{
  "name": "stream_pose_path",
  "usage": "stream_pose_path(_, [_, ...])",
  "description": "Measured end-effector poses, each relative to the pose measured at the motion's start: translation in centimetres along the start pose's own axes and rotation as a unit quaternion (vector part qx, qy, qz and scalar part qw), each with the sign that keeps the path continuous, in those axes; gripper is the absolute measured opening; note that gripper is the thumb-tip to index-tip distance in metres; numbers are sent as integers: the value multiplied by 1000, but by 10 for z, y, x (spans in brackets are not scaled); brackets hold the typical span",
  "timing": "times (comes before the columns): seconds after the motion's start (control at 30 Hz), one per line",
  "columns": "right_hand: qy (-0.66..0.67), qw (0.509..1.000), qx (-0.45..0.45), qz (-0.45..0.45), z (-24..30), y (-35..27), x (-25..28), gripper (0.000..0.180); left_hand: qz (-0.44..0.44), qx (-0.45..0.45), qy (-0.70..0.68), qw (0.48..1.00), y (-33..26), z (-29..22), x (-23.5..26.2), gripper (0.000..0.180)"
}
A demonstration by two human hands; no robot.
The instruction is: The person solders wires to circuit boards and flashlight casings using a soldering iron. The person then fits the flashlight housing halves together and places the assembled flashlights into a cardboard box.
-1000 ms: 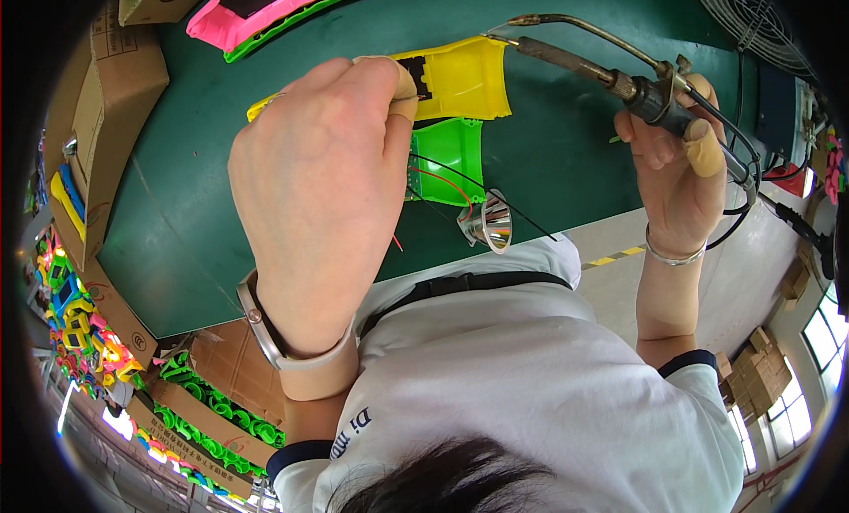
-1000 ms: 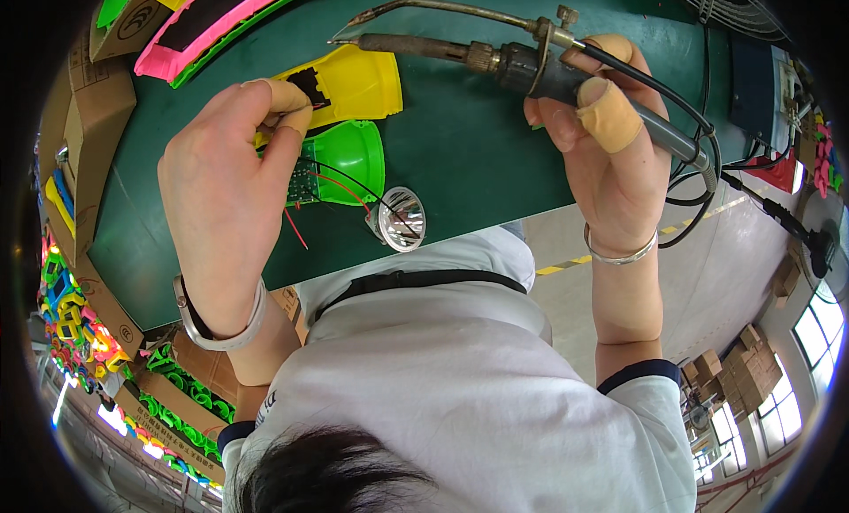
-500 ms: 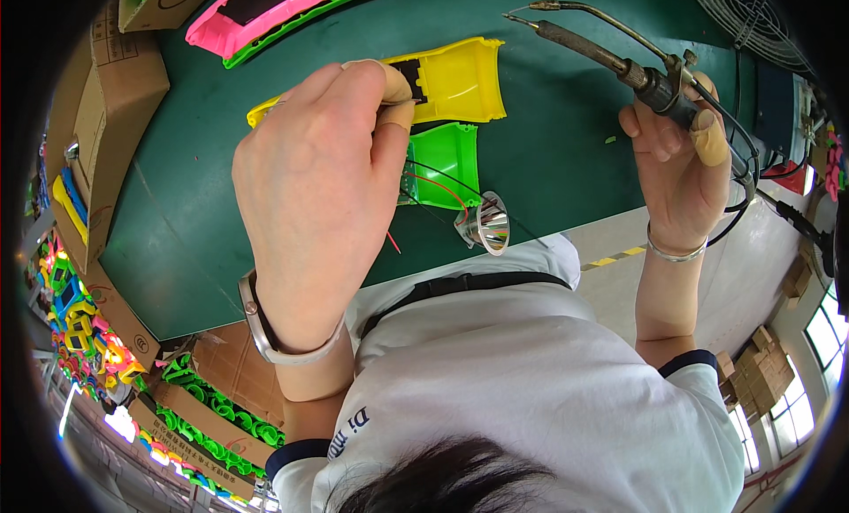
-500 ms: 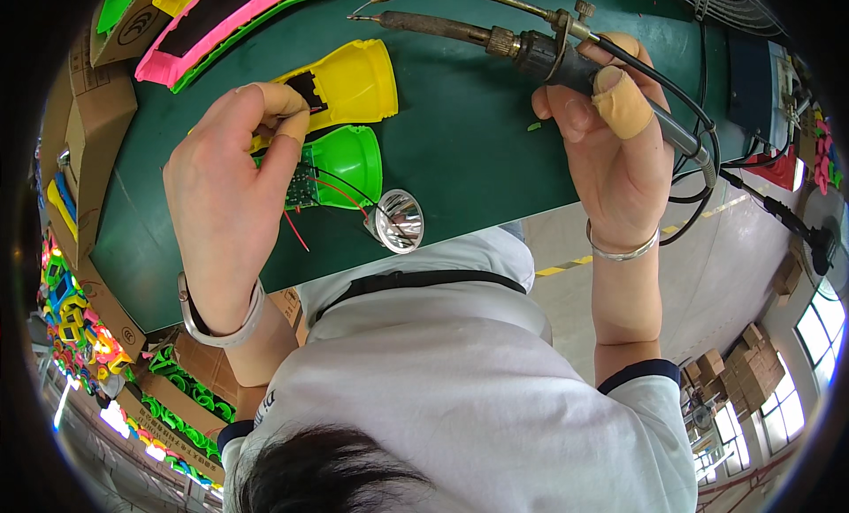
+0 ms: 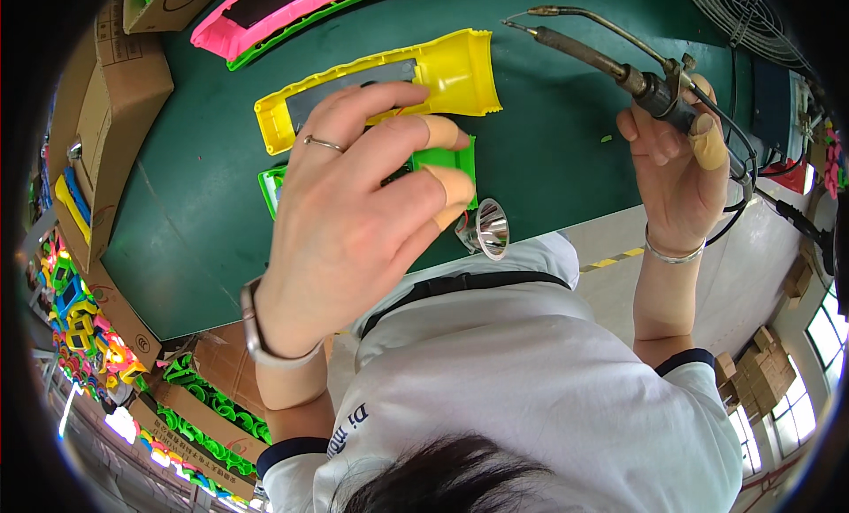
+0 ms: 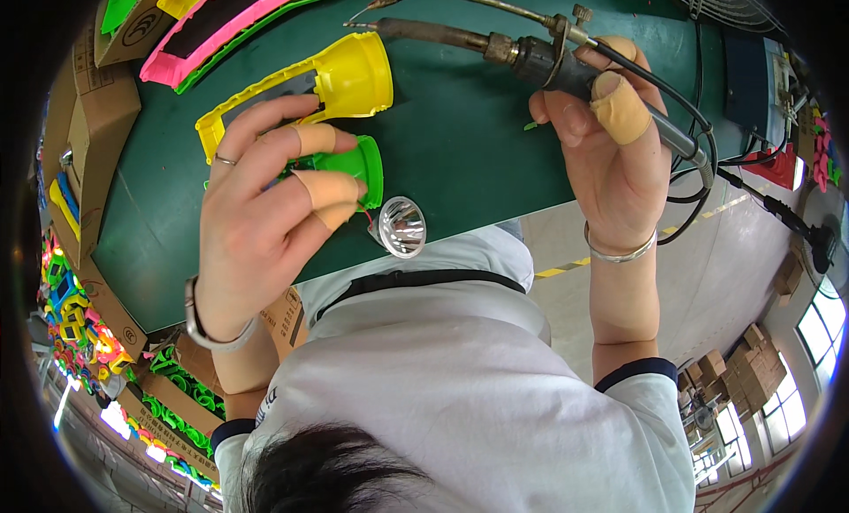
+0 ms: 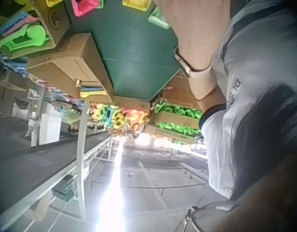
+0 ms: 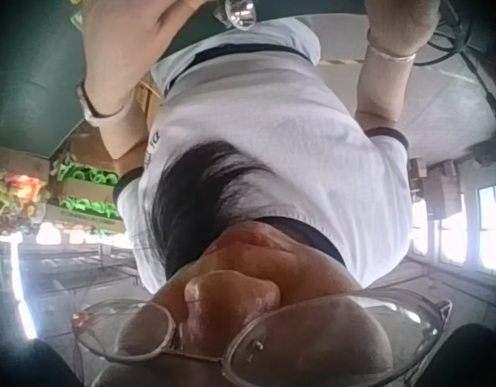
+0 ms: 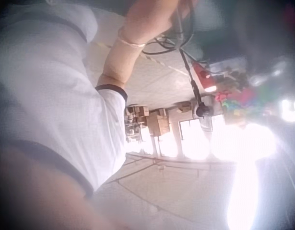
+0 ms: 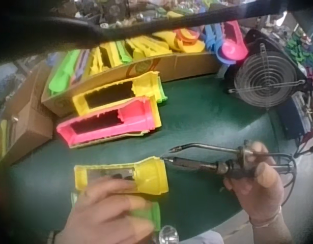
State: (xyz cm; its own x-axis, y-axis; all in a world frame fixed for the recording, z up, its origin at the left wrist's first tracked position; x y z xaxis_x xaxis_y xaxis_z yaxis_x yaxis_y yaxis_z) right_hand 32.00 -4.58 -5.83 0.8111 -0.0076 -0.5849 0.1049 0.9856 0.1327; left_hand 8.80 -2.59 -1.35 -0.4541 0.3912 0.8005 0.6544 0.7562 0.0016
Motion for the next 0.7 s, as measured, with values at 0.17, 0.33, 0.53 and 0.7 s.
stream_pose_path(0.17, [-13, 999, -28, -24, -9, -5, -11, 26, -173, 111, -309, 929, -19, 12, 2, 16])
stream_pose_path(0.33, [-72, 995, -60, -29, -17, -5, -28, 32, -378, 259, -490, 742, -50, 25, 9, 17])
stream_pose_path(0.53, [-176, 982, -63, -21, -23, 3, -48, 41, -342, 234, 116, 903, -39, 40, 24, 22])
stream_pose_path(0.7, [-283, 956, -63, 35, -30, 12, -63, 33, -249, 304, 31, 919, -33, 54, 28, 7])
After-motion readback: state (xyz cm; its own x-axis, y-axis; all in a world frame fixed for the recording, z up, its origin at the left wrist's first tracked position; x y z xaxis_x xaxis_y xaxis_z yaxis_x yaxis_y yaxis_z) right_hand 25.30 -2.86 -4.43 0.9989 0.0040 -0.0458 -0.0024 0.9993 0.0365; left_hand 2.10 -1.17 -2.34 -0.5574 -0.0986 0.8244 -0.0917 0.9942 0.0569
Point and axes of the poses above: each hand's wrist, its own y-axis towards the middle knuckle, its own x-axis out of the back of the hand, z = x × y, the point moved 4 cm from there along y, towards the middle knuckle, and after that the axes turned 11 degrees about x, right-handed, at the moved point
